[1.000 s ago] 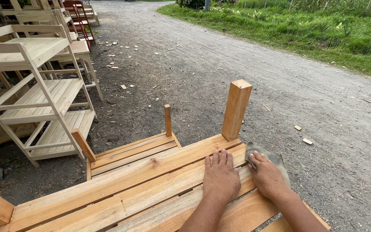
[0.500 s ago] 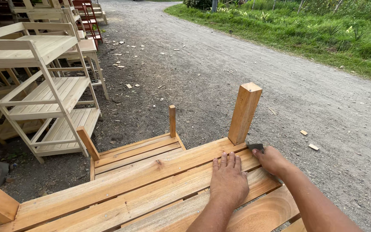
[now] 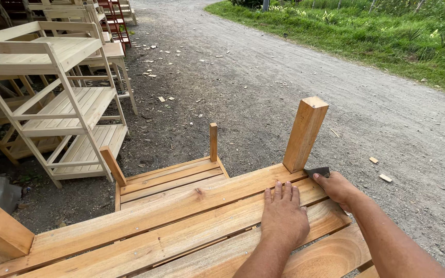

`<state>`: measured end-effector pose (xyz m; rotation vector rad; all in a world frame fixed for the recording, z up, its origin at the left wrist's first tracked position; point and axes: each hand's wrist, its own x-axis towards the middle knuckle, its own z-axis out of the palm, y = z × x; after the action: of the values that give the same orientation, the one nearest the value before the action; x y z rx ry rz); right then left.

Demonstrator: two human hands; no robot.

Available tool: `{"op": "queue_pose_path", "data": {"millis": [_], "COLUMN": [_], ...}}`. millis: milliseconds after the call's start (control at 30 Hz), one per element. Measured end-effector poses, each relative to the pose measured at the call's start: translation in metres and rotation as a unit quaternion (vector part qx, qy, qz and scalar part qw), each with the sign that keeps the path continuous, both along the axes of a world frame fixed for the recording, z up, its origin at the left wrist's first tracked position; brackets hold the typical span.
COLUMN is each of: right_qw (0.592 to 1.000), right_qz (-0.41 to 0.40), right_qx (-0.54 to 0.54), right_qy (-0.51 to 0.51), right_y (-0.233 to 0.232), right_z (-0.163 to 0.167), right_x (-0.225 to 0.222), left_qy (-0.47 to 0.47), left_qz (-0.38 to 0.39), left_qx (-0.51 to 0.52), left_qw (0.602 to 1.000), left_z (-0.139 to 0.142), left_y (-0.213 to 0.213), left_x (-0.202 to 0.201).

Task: The person sands the surface of a wooden table using a sanding block. They move the sanding block back and forth across the slats, applying even pressure to smooth the wood. The table remains stationary on the ground throughout the process.

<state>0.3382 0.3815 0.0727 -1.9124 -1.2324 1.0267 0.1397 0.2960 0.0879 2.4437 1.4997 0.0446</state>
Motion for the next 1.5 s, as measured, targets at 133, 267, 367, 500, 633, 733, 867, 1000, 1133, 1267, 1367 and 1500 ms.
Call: {"op": "queue_pose_path", "data": {"millis": [133,267,367,500,633,733,867,1000,1133,1267,1367,1500], "right_qw": [0.988,0.955,0.941,0.945,0.960,0.947,0.919,0.871,0.888,0.906,0.900,0.833], "right_qz": [0.047,0.067,0.058,0.030,0.011,0.034,0.060,0.076,0.042,0.049,0.058,0.081], "right_qx": [-0.023,-0.053,-0.089,-0.086,-0.068,-0.021,-0.020,0.021,0.068,0.076,0.065,0.051], "right_qy": [-0.147,-0.283,-0.321,-0.315,-0.271,-0.318,-0.390,-0.484,-0.453,-0.414,-0.428,-0.545], "right_y": [-0.011,-0.055,-0.101,-0.134,-0.103,-0.095,-0.137,-0.192,-0.187,-0.155,-0.164,-0.211], "right_z": [0.003,0.013,0.022,0.018,0.010,0.005,-0.016,-0.046,-0.049,-0.028,-0.021,-0.042], "right_x": [0.017,0.031,0.036,0.025,0.003,0.007,0.029,0.044,0.033,0.017,0.016,0.023], "left_qy": [0.005,0.010,0.007,0.003,0.020,0.000,-0.005,-0.001,-0.009,-0.014,-0.035,-0.040], "left_qz": [-0.001,0.000,0.001,-0.008,-0.034,-0.045,-0.038,-0.039,-0.020,-0.006,0.000,0.003], "left_qx": [0.008,0.009,0.015,0.029,0.019,0.026,0.019,0.007,0.002,0.024,0.021,0.008], "left_qw": [1.000,1.000,1.000,1.000,0.999,0.999,0.999,0.999,1.000,1.000,0.999,0.999], "left_z": [0.002,0.004,0.003,-0.001,-0.004,-0.003,-0.001,-0.002,-0.005,-0.006,-0.004,-0.001], "left_y": [-0.002,-0.003,-0.002,-0.006,-0.015,-0.019,-0.019,-0.020,-0.025,-0.029,-0.031,-0.033], "left_x": [0.000,0.001,0.001,0.007,0.021,0.027,0.026,0.027,0.033,0.037,0.037,0.035]}}
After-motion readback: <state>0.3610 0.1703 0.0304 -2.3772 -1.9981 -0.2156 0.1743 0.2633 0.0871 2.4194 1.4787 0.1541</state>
